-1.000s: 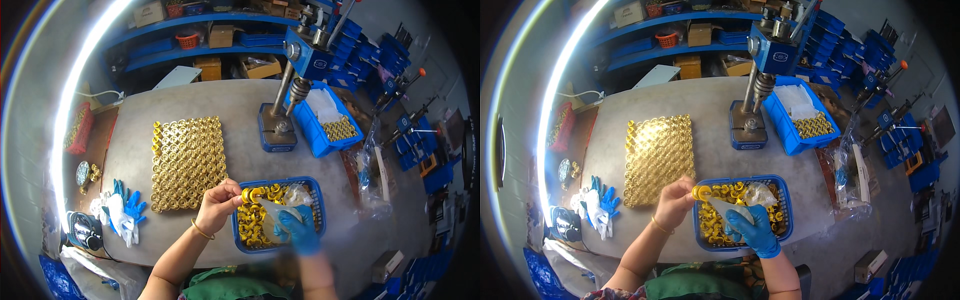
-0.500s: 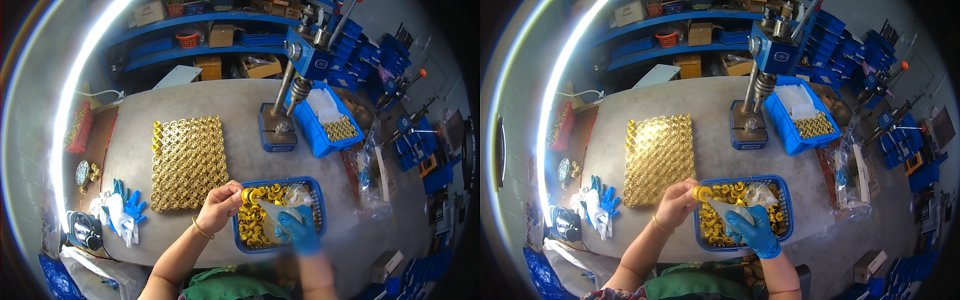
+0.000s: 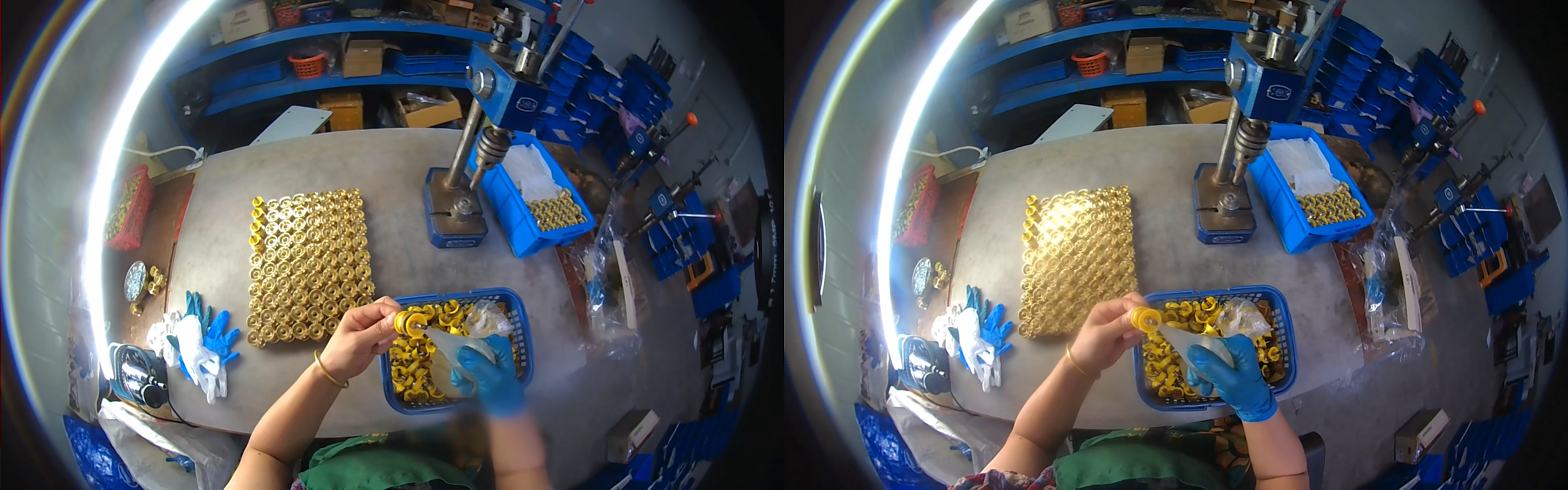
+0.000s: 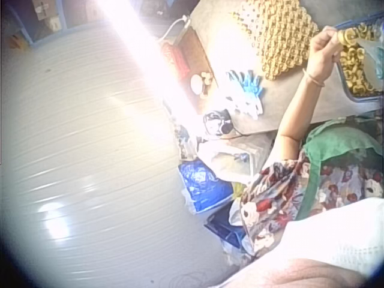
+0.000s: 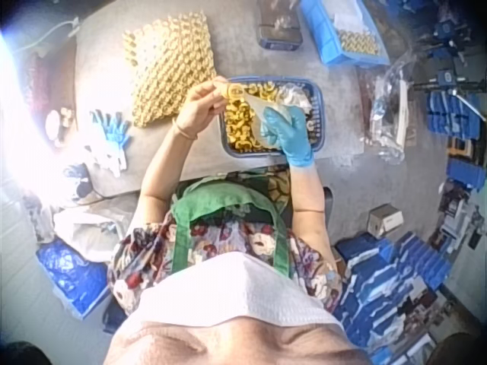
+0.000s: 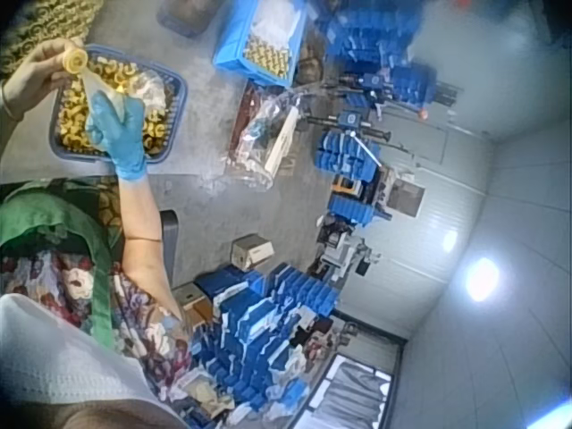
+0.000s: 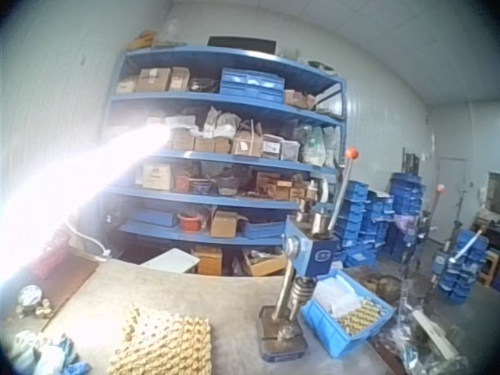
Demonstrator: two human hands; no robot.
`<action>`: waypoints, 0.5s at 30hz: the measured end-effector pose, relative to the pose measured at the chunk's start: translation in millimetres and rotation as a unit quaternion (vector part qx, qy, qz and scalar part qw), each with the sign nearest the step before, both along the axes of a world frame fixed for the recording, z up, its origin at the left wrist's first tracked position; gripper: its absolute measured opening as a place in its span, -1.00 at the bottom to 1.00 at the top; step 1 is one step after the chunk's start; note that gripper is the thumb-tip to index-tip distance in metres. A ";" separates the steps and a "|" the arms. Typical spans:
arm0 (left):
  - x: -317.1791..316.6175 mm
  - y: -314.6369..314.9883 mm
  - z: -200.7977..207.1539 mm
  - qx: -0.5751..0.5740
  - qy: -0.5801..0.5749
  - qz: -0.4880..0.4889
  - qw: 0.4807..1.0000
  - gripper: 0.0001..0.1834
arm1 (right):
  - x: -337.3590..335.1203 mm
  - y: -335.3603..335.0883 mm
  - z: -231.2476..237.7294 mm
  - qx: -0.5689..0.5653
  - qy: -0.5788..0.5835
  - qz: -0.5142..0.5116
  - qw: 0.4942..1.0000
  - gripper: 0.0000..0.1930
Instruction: The person applies lubricant from a plastic dispenser onto plastic components and inserts them into metal casings on the workbench.
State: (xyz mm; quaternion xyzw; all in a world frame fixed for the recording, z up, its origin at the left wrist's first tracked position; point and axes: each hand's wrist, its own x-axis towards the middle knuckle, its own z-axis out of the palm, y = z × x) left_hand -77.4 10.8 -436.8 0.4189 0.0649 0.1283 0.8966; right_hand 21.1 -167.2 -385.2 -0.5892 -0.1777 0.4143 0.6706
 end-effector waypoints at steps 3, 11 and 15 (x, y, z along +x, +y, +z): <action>-7.0 9.5 5.5 0.042 0.019 0.012 0.999 -0.84 | -1.5 -7.8 -14.0 0.040 0.040 -0.038 0.998 -0.79; -61.4 136.0 -19.2 0.537 0.210 0.418 0.702 -0.91 | 9.6 -11.1 -24.9 0.142 0.073 -0.052 0.986 -0.79; -80.6 189.9 -38.7 0.584 0.332 0.446 0.591 -0.87 | 8.4 -4.9 -17.8 0.147 0.038 -0.043 0.988 -0.73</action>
